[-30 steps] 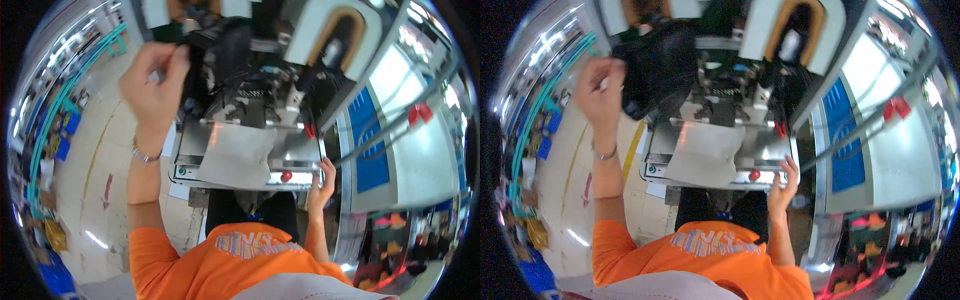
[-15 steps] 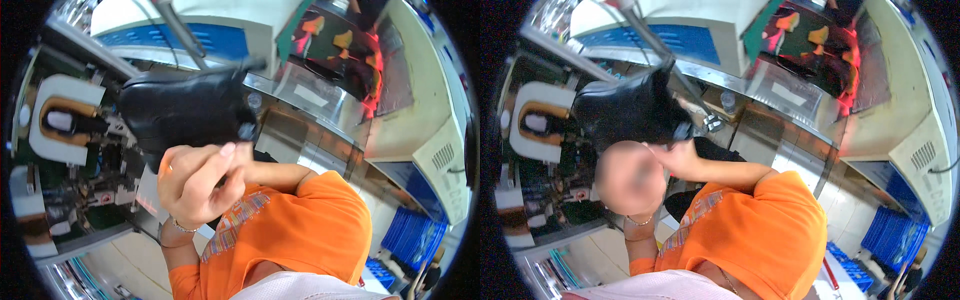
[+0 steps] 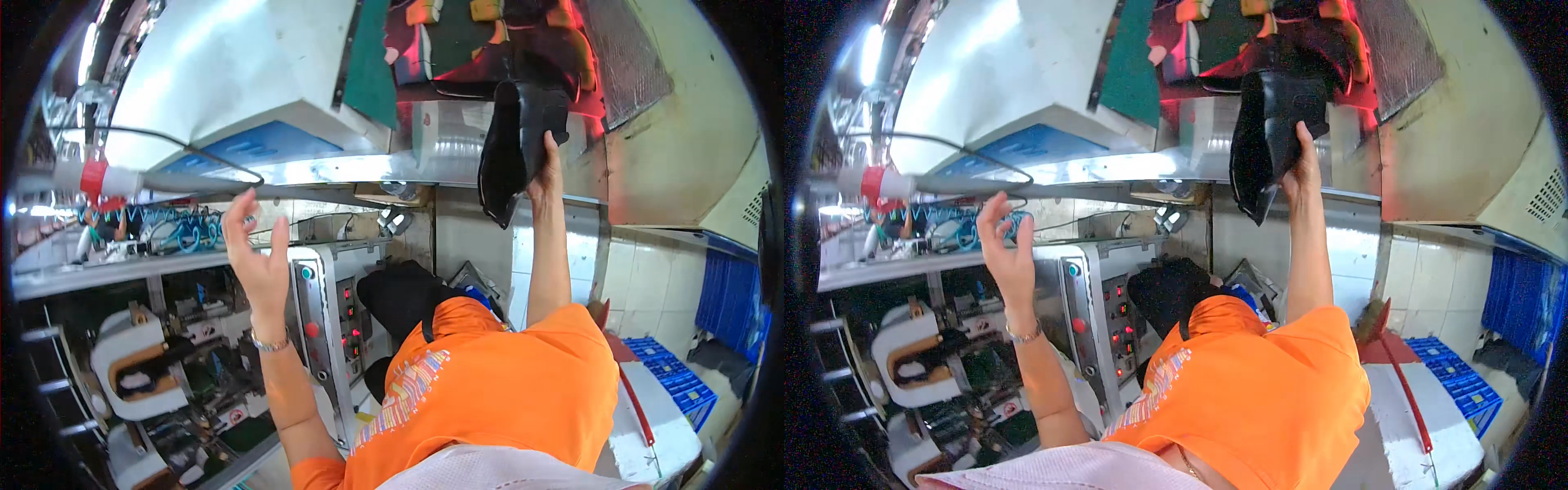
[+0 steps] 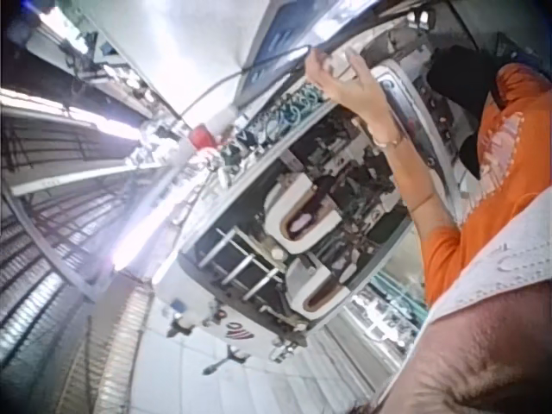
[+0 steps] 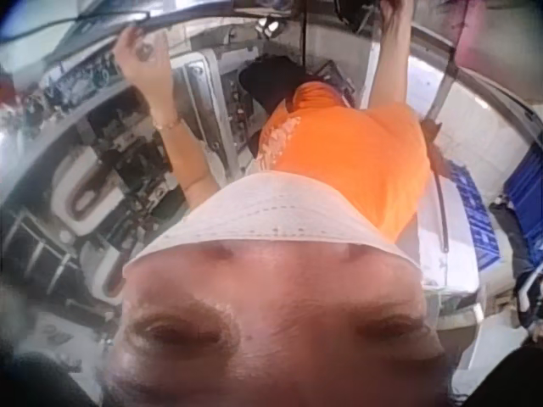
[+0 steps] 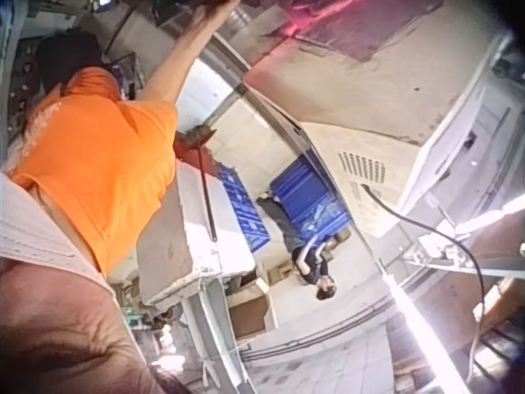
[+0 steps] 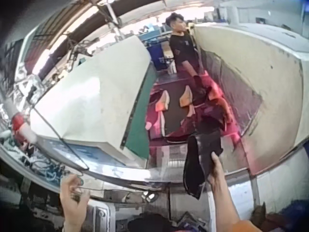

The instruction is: The person repeatedly picks up black shoes from a nearby shelf, places them into a machine, presses a button to activate the machine, and then removes the shoes. This cycle is performed multiple times on different shoes.

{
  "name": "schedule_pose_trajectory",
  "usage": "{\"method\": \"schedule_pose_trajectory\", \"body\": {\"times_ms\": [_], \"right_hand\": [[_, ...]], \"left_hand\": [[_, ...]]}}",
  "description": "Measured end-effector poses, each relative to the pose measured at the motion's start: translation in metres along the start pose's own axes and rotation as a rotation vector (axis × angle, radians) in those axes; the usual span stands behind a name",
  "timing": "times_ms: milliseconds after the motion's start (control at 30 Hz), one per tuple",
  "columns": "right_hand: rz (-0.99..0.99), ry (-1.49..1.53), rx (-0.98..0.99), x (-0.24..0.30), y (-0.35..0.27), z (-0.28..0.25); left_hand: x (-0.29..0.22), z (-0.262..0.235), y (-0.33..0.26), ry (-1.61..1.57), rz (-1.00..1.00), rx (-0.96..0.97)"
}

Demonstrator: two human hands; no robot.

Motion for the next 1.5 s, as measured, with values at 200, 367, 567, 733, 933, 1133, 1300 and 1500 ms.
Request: {"method": "schedule_pose_trajectory", "body": {"times_ms": [200, 367, 567, 733, 933, 1133, 1300, 1500], "right_hand": [[-0.091, 0.107, -0.084, 0.0, 0.057, -0.025], [-0.419, -0.197, -0.071, -0.002, 0.112, 0.02], [-0.972, -0.738, -0.127, -0.037, 0.219, 0.106], [-0.31, -1.159, -0.368, -0.116, 0.397, 0.143], [-0.37, -1.691, -0.152, -0.172, 0.375, 0.146], [-0.75, -1.511, 0.0, -0.181, 0.416, 0.152], [-0.641, -1.983, 0.391, -0.225, 0.486, 0.124], [-0.178, -1.596, 0.261, -0.186, 0.404, 0.114]], "left_hand": [[0.027, 0.099, 0.113, 0.341, 0.204, 0.079], [0.054, 0.15, 0.139, 0.452, 0.261, 0.093], [0.053, 0.154, 0.139, 0.433, 0.152, 0.128], [0.047, 0.162, 0.149, 0.342, 0.153, 0.139], [0.053, 0.158, 0.143, 0.335, 0.087, 0.12], [0.054, 0.154, 0.143, 0.33, 0.141, 0.102], [0.055, 0.151, 0.144, 0.333, 0.144, 0.107], [0.058, 0.152, 0.146, 0.32, 0.163, 0.101]]}}
Point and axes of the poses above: each hand's wrist, its own y-axis towards the middle knuckle, its own z-axis out of the palm, x = y × z, the point moved 3 cm from there along y, towards the middle knuckle, and after that the axes turned 5 degrees about -x, right-handed, at the moved point
